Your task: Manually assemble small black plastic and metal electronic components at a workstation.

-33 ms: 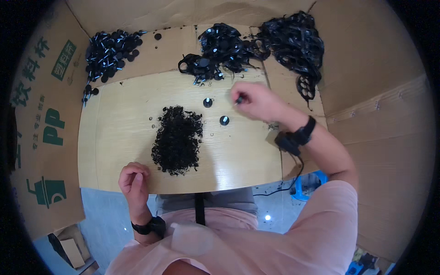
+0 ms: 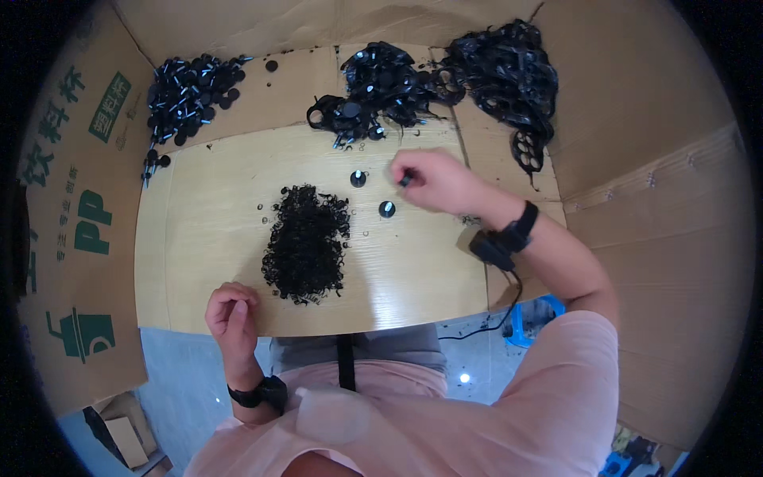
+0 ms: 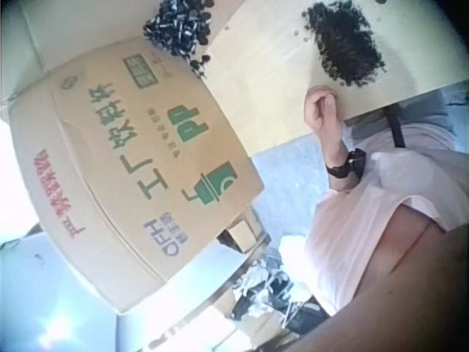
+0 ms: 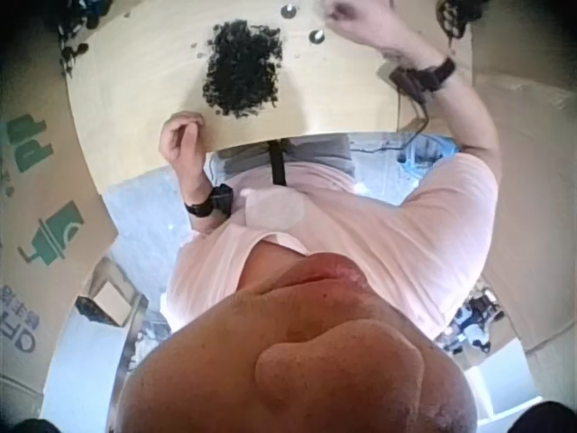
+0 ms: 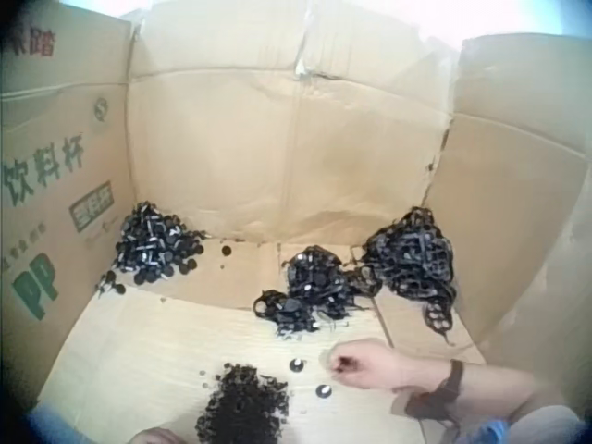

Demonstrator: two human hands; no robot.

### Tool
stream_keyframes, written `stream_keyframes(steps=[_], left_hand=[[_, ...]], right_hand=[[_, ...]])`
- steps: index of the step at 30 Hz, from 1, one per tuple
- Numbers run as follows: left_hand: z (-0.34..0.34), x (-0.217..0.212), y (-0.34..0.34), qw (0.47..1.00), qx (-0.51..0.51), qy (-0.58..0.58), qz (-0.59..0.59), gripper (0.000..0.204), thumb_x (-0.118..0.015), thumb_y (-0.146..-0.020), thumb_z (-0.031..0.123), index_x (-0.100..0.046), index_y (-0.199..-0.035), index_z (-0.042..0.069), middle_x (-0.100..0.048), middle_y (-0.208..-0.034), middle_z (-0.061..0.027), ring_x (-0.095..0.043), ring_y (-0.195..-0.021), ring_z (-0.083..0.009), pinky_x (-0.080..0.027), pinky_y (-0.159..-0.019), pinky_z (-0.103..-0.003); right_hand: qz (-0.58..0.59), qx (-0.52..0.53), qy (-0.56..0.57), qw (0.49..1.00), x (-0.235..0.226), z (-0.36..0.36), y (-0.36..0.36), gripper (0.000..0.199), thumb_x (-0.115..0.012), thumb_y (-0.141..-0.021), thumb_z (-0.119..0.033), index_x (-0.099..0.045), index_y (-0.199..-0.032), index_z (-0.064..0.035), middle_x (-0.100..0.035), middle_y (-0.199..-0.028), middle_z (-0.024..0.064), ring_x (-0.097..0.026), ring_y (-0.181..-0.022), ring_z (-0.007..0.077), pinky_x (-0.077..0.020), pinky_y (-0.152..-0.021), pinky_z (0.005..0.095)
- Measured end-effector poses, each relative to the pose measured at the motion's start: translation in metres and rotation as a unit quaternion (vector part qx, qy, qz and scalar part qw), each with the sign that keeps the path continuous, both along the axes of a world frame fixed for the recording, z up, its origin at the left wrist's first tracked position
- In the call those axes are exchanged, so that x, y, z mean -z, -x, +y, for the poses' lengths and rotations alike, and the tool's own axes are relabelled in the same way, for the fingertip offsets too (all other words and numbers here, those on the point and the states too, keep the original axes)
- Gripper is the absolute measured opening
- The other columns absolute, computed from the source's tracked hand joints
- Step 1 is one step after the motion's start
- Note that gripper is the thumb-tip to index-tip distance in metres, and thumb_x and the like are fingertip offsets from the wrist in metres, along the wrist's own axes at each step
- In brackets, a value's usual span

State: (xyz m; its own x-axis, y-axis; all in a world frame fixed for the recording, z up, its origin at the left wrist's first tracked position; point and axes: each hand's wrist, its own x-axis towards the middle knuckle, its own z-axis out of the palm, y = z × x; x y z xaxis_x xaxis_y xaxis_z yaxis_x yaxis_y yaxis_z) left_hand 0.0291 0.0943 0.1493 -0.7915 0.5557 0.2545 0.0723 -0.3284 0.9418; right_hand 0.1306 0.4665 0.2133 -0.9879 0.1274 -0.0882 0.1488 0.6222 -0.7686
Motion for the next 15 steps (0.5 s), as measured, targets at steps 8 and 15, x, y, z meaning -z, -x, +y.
stream_keyframes(steps=[8,15], left_hand=[[0.002,0.000,-0.003,1.000,-0.025,-0.001,0.004,0.005,-0.055,-0.086,0.004,-0.055,-0.089,0.000,-0.056,-0.084,-0.0095,-0.052,-0.076,-0.0174,-0.042,-0.070,-0.028],[0.003,0.002,-0.002,0.999,-0.028,0.008,0.017,0.003,-0.050,-0.087,0.001,-0.051,-0.090,0.002,-0.051,-0.083,-0.0082,-0.049,-0.077,-0.0169,-0.041,-0.069,-0.028]], right_hand=[[0.081,-0.046,-0.065,0.994,0.021,-0.004,-0.014,0.018,-0.063,-0.077,-0.001,-0.064,-0.094,-0.0050,-0.066,-0.109,0.0079,-0.058,-0.098,0.0201,-0.0475,-0.086,0.0313],[0.074,-0.053,-0.111,0.990,0.014,0.024,-0.034,0.017,-0.059,-0.079,-0.003,-0.065,-0.094,-0.0051,-0.066,-0.110,0.0080,-0.054,-0.108,0.0263,-0.0418,-0.096,0.0372]])
